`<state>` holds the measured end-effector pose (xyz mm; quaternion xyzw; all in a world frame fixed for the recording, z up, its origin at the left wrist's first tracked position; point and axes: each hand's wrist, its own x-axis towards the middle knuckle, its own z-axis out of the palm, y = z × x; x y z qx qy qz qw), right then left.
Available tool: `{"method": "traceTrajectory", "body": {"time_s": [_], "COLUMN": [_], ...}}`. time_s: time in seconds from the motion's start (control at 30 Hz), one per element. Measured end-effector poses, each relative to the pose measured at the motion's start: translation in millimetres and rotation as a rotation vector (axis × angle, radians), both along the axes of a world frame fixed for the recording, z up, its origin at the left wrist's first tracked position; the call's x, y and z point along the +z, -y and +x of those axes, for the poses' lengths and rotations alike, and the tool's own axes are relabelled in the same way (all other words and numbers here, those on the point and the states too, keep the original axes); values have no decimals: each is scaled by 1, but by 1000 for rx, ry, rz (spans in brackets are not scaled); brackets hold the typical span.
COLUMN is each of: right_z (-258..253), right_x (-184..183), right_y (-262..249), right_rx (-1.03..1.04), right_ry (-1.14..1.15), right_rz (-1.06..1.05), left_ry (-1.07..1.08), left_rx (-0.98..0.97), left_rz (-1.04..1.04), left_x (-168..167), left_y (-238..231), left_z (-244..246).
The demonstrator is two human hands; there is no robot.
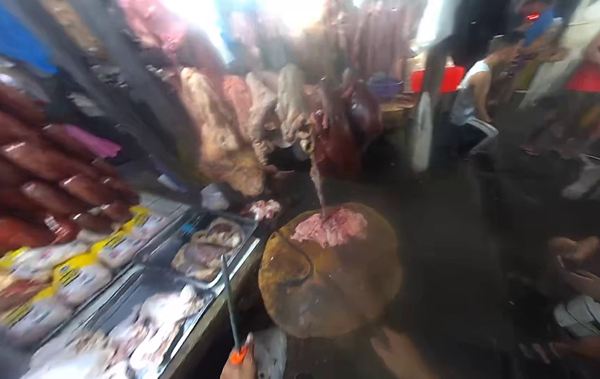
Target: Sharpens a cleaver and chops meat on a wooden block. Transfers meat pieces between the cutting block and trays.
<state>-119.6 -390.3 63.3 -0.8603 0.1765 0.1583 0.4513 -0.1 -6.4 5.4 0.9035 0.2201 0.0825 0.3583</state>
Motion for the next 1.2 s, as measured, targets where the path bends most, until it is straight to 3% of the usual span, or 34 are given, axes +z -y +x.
{"method": "traceTrajectory", "body": {"time_s": [0.13, 0.2, 0.27, 0.37, 0.43, 0.5, 0.6, 0.67, 0.7, 0.77, 0.83, 0.87, 0.93, 1.03, 1.2], "right_z": [-14, -14, -16, -13, -1, 8, 22, 28, 24, 9, -7, -16, -23, -5, 62], "right_x": [26, 25, 22, 23, 44, 83, 135, 128, 109, 65, 26, 8, -13, -13, 19], "right_y": [-5, -15, -27, -47, -59, -70, -85, -93, -92, -74, -41, -25, 0, 4, -40], "right_rx": [137, 229, 335, 437, 456, 454, 403, 353, 354, 456, 556, 547, 441, 306, 411], "right_ry": [305, 525, 580, 474, 409, 529, 883, 989, 914, 466, 28, -63, -75, 48, 189], "right_rz": [22, 16, 9, -78, -99, -67, -32, -39, -56, -163, -223, -234, -272, -366, -502], "left_ry": [6, 64, 120, 219, 291, 344, 436, 497, 508, 374, 24, -143, -383, -570, -816], "left_rx": [-37, -33, -61, -110, -127, -137, -110, -101, -87, -9, 71, 67, -1, -13, -90], "left_rz": [-47, -46, 10, 45, 24, -25, -58, -11, 34, 167, 250, 292, 341, 262, 79], "left_x": [63, 77, 80, 84, 89, 97, 97, 91, 86, 80, 77, 74, 74, 80, 81], "left_y": [8, 2, -3, -2, 4, 8, 8, 5, 2, -11, -30, -40, -46, -24, 12], "left_z": [18, 31, 40, 51, 57, 57, 58, 62, 60, 50, 20, 0, -45, -119, -191]}}
